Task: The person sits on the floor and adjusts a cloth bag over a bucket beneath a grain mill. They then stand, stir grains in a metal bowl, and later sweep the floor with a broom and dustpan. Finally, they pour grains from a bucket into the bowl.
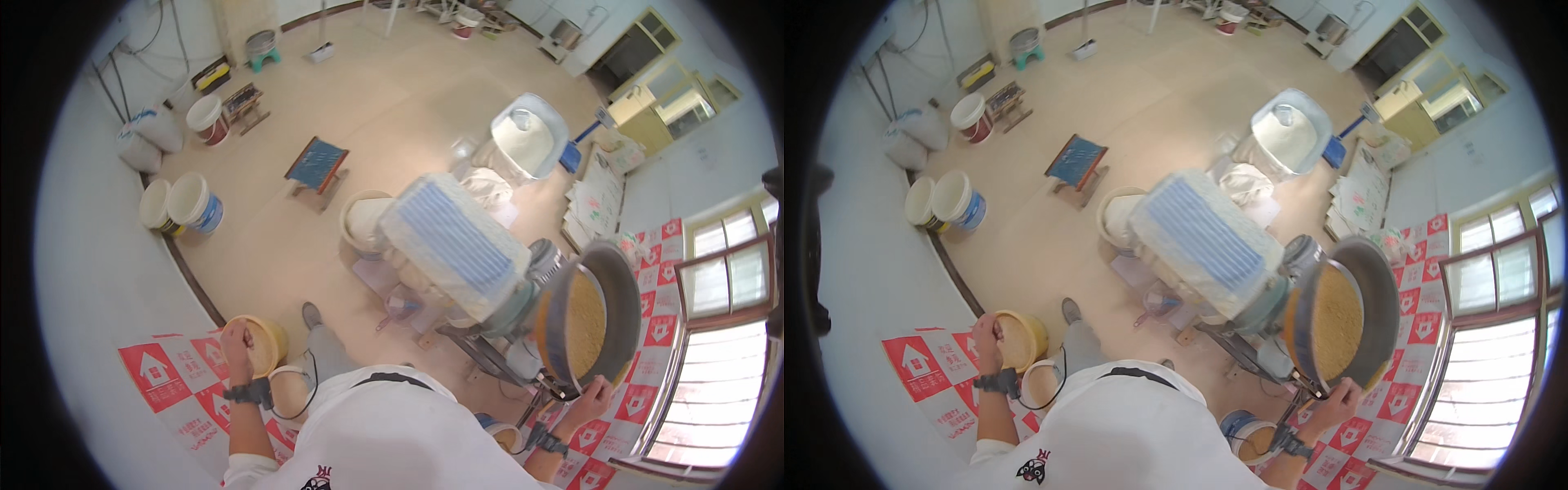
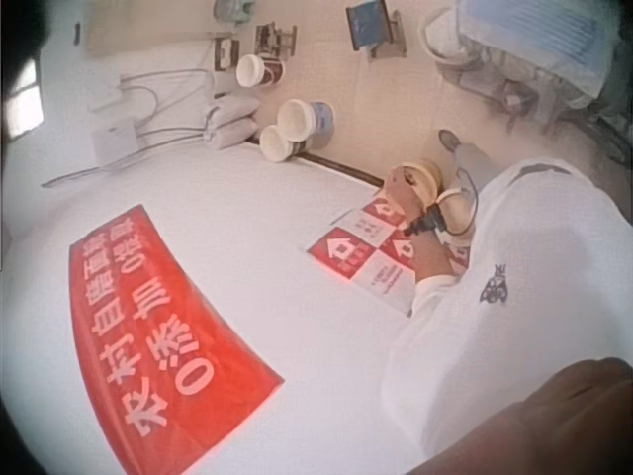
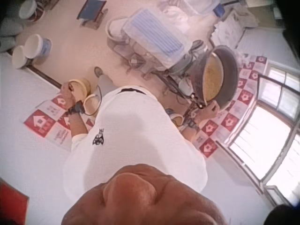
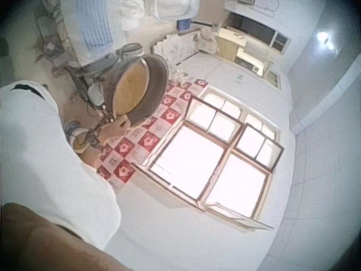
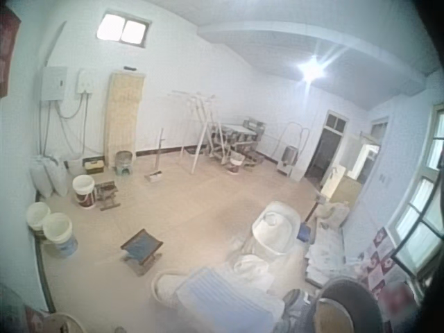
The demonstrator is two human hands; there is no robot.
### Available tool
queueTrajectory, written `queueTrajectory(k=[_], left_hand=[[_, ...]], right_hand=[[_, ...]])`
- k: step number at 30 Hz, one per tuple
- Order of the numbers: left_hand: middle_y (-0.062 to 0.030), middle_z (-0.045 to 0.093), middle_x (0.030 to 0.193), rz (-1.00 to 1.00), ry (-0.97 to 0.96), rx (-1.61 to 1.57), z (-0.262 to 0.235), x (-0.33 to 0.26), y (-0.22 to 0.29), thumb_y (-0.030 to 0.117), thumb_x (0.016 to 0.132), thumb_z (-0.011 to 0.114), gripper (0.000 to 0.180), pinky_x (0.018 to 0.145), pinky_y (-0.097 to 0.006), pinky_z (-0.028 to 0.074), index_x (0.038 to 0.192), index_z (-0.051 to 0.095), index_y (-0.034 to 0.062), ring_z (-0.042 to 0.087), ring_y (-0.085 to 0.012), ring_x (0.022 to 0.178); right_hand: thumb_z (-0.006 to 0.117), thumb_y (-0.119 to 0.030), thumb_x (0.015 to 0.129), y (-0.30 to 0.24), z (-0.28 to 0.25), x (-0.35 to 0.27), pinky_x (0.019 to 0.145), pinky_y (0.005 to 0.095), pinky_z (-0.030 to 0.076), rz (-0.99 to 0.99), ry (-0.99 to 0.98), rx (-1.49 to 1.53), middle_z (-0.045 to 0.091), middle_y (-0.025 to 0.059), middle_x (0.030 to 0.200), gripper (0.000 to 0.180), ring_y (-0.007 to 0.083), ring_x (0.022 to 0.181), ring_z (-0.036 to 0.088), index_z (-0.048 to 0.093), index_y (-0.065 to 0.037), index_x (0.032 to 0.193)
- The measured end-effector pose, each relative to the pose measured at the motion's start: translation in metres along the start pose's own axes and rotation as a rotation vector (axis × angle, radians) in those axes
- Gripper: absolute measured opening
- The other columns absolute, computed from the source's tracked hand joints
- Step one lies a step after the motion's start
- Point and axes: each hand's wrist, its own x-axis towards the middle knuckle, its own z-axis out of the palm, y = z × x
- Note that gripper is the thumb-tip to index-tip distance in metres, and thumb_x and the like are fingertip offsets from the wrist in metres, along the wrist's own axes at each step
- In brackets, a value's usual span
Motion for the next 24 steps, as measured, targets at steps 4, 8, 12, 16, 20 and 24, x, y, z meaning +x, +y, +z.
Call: queueTrajectory(k=[4, 8, 12, 16, 20, 24], left_hand=[[0.0015, 0.048, 0.063, -0.14, 0.01, -0.076, -0.018, 0.077, 0.025, 0.021, 0.101, 0.065, 0.033, 0.051, -0.027, 0.036, 0.072, 0.053, 0.0114, 0.046, -0.009, 0.054], [0.0022, 0.048, 0.062, -0.133, -0.092, -0.031, -0.032, 0.145, 0.061, 0.02, 0.101, 0.065, 0.036, 0.051, -0.026, 0.036, 0.07, 0.051, 0.0111, 0.047, -0.007, 0.056], [0.0029, 0.05, 0.062, -0.135, -0.185, 0.112, -0.035, 0.217, 0.106, 0.021, 0.102, 0.065, 0.039, 0.053, -0.027, 0.036, 0.068, 0.051, 0.0083, 0.046, -0.0064, 0.058], [0.0007, 0.052, 0.063, 0.102, -0.325, 0.412, -0.02, 0.302, 0.151, 0.023, 0.102, 0.066, 0.036, 0.056, -0.03, 0.037, 0.073, 0.056, 0.0028, 0.045, -0.0095, 0.06], [-0.0105, 0.056, 0.065, 0.171, -0.439, 0.718, -0.022, 0.399, 0.174, 0.028, 0.099, 0.068, 0.034, 0.06, -0.037, 0.044, 0.081, 0.06, 0.0001, 0.052, -0.021, 0.061], [-0.0184, 0.061, 0.071, 0.183, -0.532, 1.057, -0.065, 0.513, 0.146, 0.034, 0.098, 0.067, 0.035, 0.065, -0.043, 0.051, 0.088, 0.063, 0.0, 0.065, -0.0306, 0.067]], right_hand=[[0.059, -0.008, 0.101, -0.127, 0.092, -0.083, 0.056, 0.0255, 0.035, 0.02, -0.228, 0.171, 0.054, -0.0014, 0.07, 0.019, 0.0071, 0.061, 0.046, 0.067, -0.002, 0.084], [0.069, -0.014, 0.099, -0.225, 0.193, -0.146, 0.057, 0.0226, 0.039, 0.113, -0.697, 0.302, 0.059, -0.0019, 0.072, 0.016, 0.0055, 0.064, 0.052, 0.07, -0.001, 0.09], [0.072, -0.019, 0.094, -0.277, 0.279, -0.181, 0.073, 0.035, 0.053, -0.153, -1.271, -0.033, 0.072, 0.0094, 0.085, 0.024, 0.0233, 0.082, 0.07, 0.072, 0.001, 0.107], [0.072, -0.029, 0.09, -0.29, 0.355, -0.191, 0.083, 0.0467, 0.056, -0.35, -1.596, -0.335, 0.076, 0.02, 0.102, 0.036, 0.0385, 0.098, 0.073, 0.074, -0.003, 0.114], [0.07, -0.032, 0.092, -0.286, 0.45, -0.21, 0.083, 0.0459, 0.057, -0.177, -1.621, -0.39, 0.077, 0.0188, 0.102, 0.037, 0.0353, 0.095, 0.074, 0.074, -0.007, 0.118], [0.07, -0.031, 0.093, -0.304, 0.55, -0.231, 0.08, 0.0469, 0.057, -0.009, -1.592, -0.447, 0.077, 0.017, 0.098, 0.034, 0.0341, 0.088, 0.075, 0.074, -0.006, 0.116]])
